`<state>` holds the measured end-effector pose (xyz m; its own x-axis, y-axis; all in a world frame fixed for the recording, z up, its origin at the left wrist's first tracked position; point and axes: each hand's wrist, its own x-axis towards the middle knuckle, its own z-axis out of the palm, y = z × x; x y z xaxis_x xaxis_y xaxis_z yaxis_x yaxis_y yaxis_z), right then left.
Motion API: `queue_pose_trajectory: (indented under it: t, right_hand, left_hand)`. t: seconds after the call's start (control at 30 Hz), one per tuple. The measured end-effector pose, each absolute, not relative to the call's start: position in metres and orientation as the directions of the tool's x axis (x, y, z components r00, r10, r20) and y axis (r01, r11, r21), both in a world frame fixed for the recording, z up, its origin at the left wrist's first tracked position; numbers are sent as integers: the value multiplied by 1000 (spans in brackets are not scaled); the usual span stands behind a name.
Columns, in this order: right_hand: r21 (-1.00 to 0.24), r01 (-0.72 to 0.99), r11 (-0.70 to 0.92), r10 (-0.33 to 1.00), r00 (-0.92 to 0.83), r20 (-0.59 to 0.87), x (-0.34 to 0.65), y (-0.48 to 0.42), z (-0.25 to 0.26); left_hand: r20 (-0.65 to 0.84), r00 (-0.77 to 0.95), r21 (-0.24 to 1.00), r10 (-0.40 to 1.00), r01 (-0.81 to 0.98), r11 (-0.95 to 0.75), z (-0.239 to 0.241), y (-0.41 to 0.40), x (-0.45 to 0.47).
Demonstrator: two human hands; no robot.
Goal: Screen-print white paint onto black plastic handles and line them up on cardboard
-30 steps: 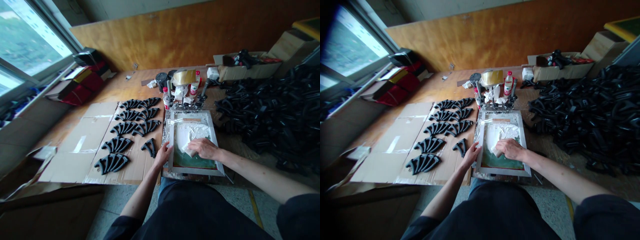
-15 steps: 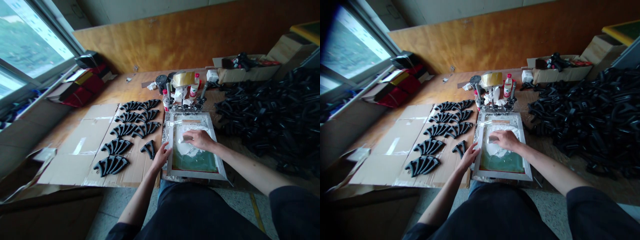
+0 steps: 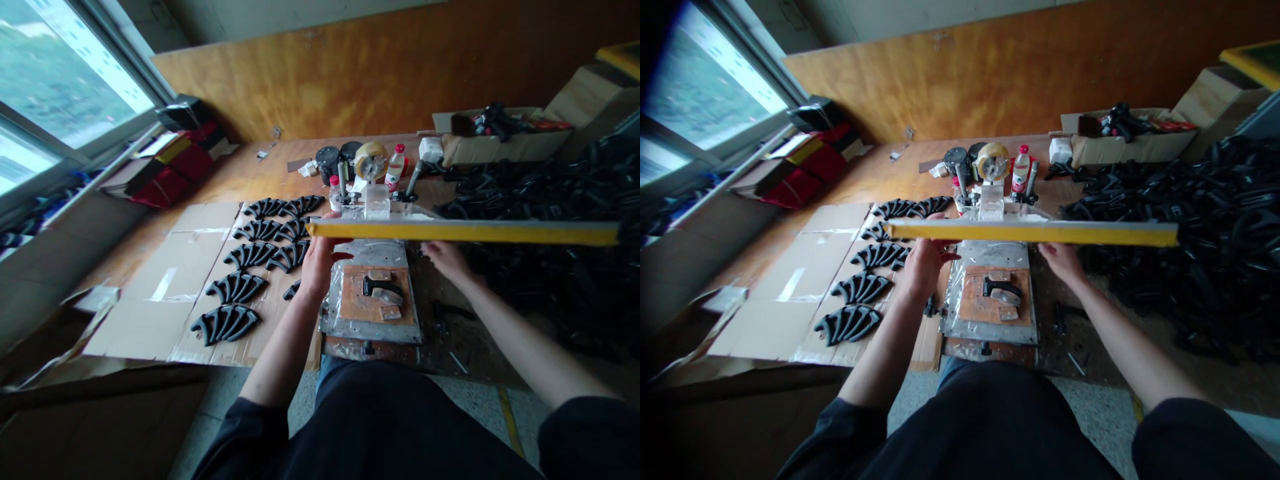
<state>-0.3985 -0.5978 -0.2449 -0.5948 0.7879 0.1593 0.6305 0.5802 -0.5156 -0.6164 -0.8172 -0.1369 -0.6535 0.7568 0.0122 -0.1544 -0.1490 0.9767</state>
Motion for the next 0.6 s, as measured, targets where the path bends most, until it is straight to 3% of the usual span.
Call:
queue_pose_trajectory:
  t: [0.1,0.2,0.3,0.37,0.43,0.5,0.6]
  right_hand:
    - [-419,531,737,623,-773,117,-408,-658,-278]
    - [-314,561,766,594,-804,12,-424,-701,-291]
    - [-383,599,703,640,-768,-25,-434,-730,-281]
    - [-494,471,731,561,-827,43,-435,-742,-270]
    - [-608,268,748,424,-896,127,-423,-739,-264]
    - [-668,188,720,398,-900,176,-394,-718,-269]
    - [-611,418,673,596,-795,113,-326,-668,-305]
  left_hand:
    - [-10,-671,964,742,-203,-170,-139,-808,-612]
    - [-251,-595,940,764,-338,46,-176,-819,-586]
    - [-573,-261,775,777,-480,411,-226,-839,-547]
    - [-616,-214,714,758,-558,423,-251,-851,-531]
    - [-605,-307,724,735,-596,347,-263,-863,-535]
    - [-579,-464,786,671,-535,310,-268,-877,-561]
    - [-508,-712,854,484,-344,390,-277,-911,-620]
